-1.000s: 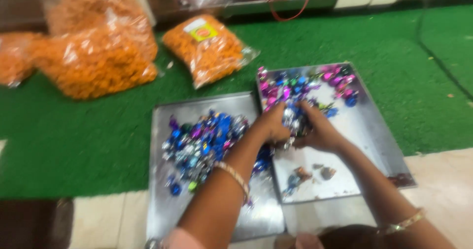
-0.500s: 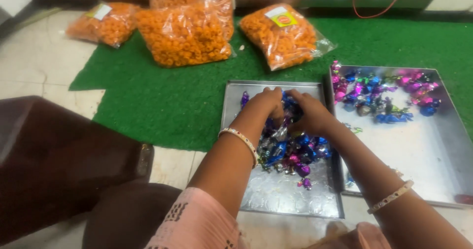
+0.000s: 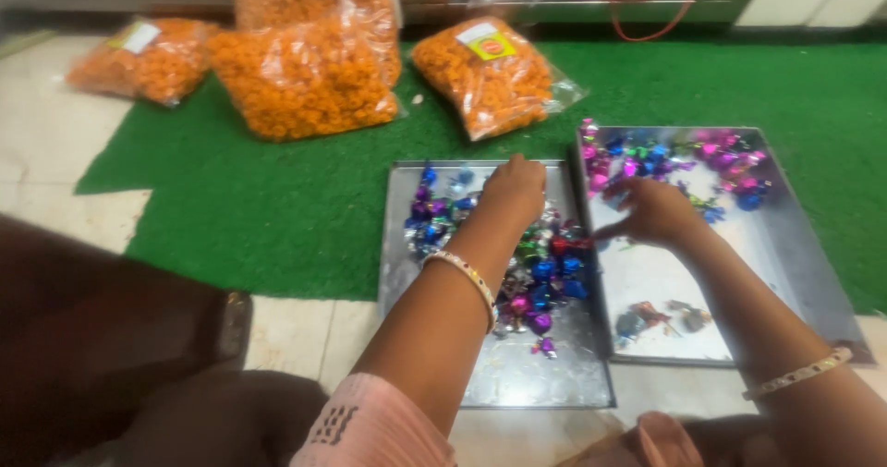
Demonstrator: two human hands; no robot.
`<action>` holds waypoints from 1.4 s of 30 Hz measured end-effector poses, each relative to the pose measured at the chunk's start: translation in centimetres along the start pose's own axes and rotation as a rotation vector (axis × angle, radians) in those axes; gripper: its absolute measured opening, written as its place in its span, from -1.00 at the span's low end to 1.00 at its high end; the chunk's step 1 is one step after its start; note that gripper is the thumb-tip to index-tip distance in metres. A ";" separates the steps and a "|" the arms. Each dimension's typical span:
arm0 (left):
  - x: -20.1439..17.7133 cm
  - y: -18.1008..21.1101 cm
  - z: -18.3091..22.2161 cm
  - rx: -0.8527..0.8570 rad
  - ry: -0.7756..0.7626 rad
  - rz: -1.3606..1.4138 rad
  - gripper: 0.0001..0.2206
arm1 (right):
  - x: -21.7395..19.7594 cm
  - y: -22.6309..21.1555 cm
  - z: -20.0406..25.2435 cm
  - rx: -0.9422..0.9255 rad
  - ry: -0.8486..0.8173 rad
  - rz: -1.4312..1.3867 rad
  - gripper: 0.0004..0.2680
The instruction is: Sorting foil-wrapped candies from one metal tray into another.
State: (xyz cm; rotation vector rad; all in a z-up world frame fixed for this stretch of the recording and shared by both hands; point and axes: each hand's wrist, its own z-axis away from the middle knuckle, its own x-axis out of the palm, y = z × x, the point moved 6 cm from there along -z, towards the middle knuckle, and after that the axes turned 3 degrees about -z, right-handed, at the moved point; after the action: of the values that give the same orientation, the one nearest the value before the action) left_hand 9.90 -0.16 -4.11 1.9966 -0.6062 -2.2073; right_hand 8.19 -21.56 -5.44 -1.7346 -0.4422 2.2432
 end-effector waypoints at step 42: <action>-0.6 5.1 -0.1 0.042 -0.169 0.288 -0.80 | 1.8 -1.1 1.6 -0.112 -0.066 -0.879 -0.74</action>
State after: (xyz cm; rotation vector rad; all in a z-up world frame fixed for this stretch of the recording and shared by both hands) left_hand 9.11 -4.63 -1.77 1.6283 -0.9031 -2.2118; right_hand 6.28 -20.00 -6.20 -1.1518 -1.1028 1.6395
